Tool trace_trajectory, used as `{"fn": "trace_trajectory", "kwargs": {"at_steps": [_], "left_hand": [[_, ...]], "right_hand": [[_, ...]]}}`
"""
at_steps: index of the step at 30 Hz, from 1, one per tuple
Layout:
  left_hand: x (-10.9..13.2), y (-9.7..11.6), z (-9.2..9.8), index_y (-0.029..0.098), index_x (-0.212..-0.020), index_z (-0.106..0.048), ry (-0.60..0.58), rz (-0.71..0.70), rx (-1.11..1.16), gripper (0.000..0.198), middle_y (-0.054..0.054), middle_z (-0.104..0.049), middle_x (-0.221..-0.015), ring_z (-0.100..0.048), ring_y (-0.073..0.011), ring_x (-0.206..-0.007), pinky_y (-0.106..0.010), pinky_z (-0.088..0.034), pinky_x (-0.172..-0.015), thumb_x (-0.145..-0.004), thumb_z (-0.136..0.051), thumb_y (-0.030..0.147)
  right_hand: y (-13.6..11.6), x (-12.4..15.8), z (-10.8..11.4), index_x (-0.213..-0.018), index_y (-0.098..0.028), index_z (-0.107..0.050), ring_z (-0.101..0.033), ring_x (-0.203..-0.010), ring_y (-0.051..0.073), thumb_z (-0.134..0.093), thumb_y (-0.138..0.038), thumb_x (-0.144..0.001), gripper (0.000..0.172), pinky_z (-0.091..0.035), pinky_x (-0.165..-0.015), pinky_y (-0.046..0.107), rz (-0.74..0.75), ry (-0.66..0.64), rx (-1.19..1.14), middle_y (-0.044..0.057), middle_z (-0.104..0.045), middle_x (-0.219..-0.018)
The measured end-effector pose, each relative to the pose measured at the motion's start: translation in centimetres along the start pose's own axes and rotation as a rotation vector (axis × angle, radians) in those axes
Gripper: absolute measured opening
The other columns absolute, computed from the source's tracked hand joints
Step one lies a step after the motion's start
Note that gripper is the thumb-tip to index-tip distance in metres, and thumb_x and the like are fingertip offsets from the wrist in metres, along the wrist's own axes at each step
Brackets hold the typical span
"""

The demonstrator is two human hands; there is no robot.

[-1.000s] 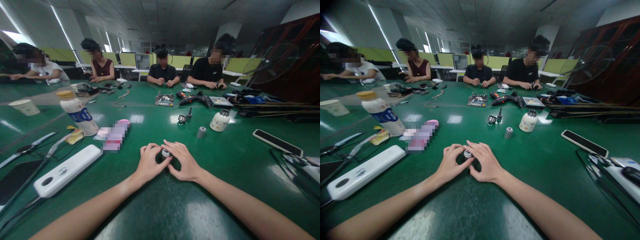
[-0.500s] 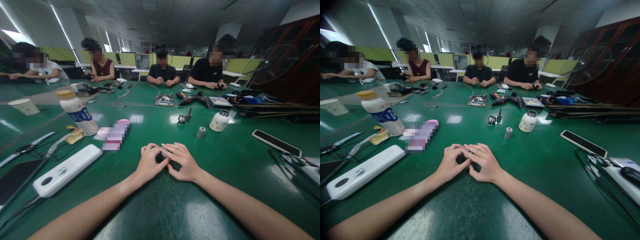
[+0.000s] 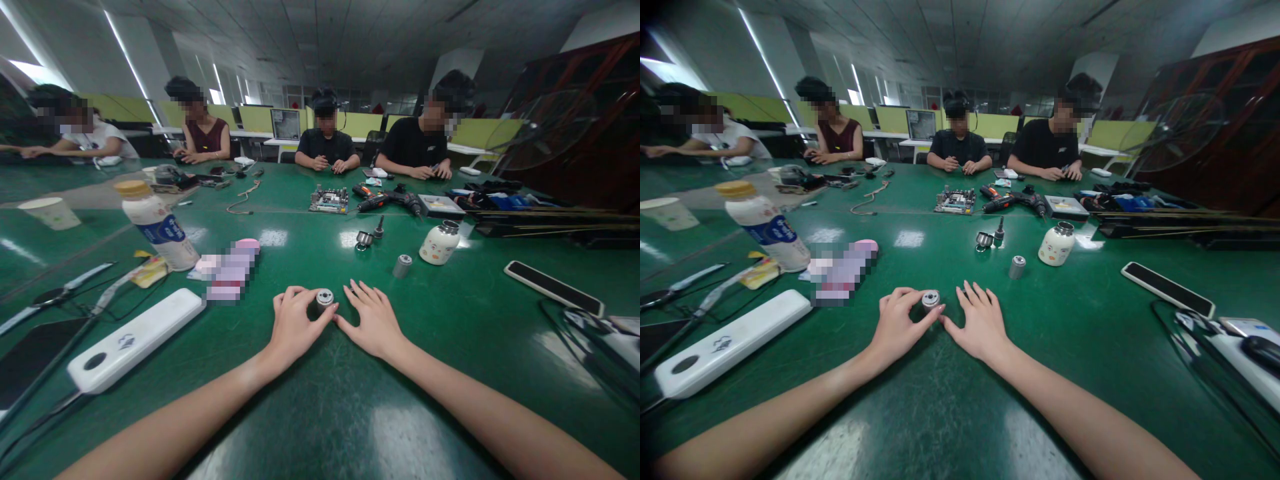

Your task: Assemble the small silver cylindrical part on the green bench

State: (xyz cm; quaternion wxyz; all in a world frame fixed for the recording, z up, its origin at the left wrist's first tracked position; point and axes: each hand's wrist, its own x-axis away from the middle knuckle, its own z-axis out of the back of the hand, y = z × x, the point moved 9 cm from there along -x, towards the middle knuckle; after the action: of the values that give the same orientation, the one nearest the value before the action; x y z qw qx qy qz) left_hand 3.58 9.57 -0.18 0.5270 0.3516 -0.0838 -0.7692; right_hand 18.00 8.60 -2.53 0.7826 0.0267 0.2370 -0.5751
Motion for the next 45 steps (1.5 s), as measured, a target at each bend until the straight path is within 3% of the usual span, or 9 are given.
{"fn": "trace_trajectory", "kwargs": {"at_steps": [5,11,16,20,25,32,39,45], "left_hand": [[0.0,0.0,-0.1,0.027,-0.098,-0.071,-0.006,-0.004,0.006,0.025,-0.003,-0.073,-0.096,-0.057,-0.0243,-0.095,-0.042,-0.034,-0.083,-0.083,-0.065,0.046],[-0.1,-0.1,-0.3,0.026,-0.098,-0.07,-0.018,-0.005,0.03,0.025,-0.003,-0.073,-0.094,-0.057,-0.0235,-0.094,-0.041,-0.036,-0.083,-0.083,-0.065,0.044],[-0.2,0.3,-0.8,0.025,-0.101,-0.071,-0.09,-0.016,0.125,0.024,-0.003,-0.071,-0.09,-0.057,-0.0234,-0.092,-0.039,-0.041,-0.082,-0.082,-0.067,0.039],[-0.1,0.9,-1.2,0.024,-0.103,-0.07,-0.164,-0.09,0.173,0.025,-0.004,-0.07,-0.094,-0.056,-0.0241,-0.095,-0.04,-0.042,-0.084,-0.081,-0.066,0.035],[-0.1,1.1,-1.5,0.021,-0.096,-0.07,-0.19,-0.119,0.192,0.021,-0.005,-0.068,-0.093,-0.055,-0.0242,-0.095,-0.041,-0.044,-0.085,-0.081,-0.065,0.034],[-0.1,1.1,-1.5,0.019,-0.091,-0.069,-0.187,-0.121,0.191,0.017,-0.006,-0.068,-0.091,-0.055,-0.0244,-0.094,-0.041,-0.044,-0.083,-0.081,-0.064,0.033],[0.0,1.2,-1.5,0.022,-0.101,-0.069,-0.189,-0.14,0.218,0.022,-0.005,-0.07,-0.098,-0.055,-0.0243,-0.096,-0.042,-0.042,-0.085,-0.081,-0.065,0.03],[-0.1,1.4,-1.5,0.021,-0.095,-0.07,-0.202,-0.128,0.207,0.018,-0.005,-0.07,-0.094,-0.055,-0.0242,-0.095,-0.041,-0.042,-0.083,-0.08,-0.064,0.028]], "right_hand": [[-0.1,0.2,-0.3,-0.137,-0.022,-0.051,-0.043,-0.135,0.032,-0.054,-0.05,-0.09,0.055,-0.034,-0.107,0.054,0.007,-0.012,0.034,0.014,-0.047,-0.145],[-0.1,-0.1,0.9,-0.14,-0.016,-0.048,-0.041,-0.137,0.028,-0.044,-0.041,-0.096,0.051,-0.029,-0.112,0.051,0.007,0.038,-0.027,0.012,-0.046,-0.145],[-2.3,0.2,3.6,-0.144,-0.019,-0.041,-0.035,-0.14,0.021,-0.04,-0.031,-0.097,0.049,-0.025,-0.116,0.048,0.243,0.199,-0.16,0.009,-0.041,-0.149],[-4.0,0.8,4.2,-0.144,-0.017,-0.041,-0.038,-0.139,0.021,-0.042,-0.027,-0.094,0.05,-0.029,-0.115,0.046,0.413,0.204,-0.235,0.01,-0.043,-0.148],[-4.7,1.1,4.0,-0.142,-0.018,-0.043,-0.042,-0.136,0.022,-0.046,-0.027,-0.093,0.05,-0.033,-0.113,0.048,0.503,0.205,-0.283,0.011,-0.048,-0.144],[-4.5,1.0,3.7,-0.14,-0.02,-0.046,-0.045,-0.134,0.021,-0.049,-0.026,-0.093,0.047,-0.035,-0.112,0.047,0.496,0.188,-0.301,0.009,-0.052,-0.141],[-4.3,1.1,4.1,-0.127,-0.021,-0.059,-0.046,-0.133,0.022,-0.052,-0.026,-0.091,0.037,-0.034,-0.113,0.048,0.48,0.221,-0.289,0.008,-0.054,-0.139],[-4.3,1.0,3.9,-0.129,-0.021,-0.057,-0.048,-0.132,0.021,-0.05,-0.025,-0.092,0.038,-0.035,-0.112,0.048,0.482,0.207,-0.301,0.007,-0.058,-0.135]]}}
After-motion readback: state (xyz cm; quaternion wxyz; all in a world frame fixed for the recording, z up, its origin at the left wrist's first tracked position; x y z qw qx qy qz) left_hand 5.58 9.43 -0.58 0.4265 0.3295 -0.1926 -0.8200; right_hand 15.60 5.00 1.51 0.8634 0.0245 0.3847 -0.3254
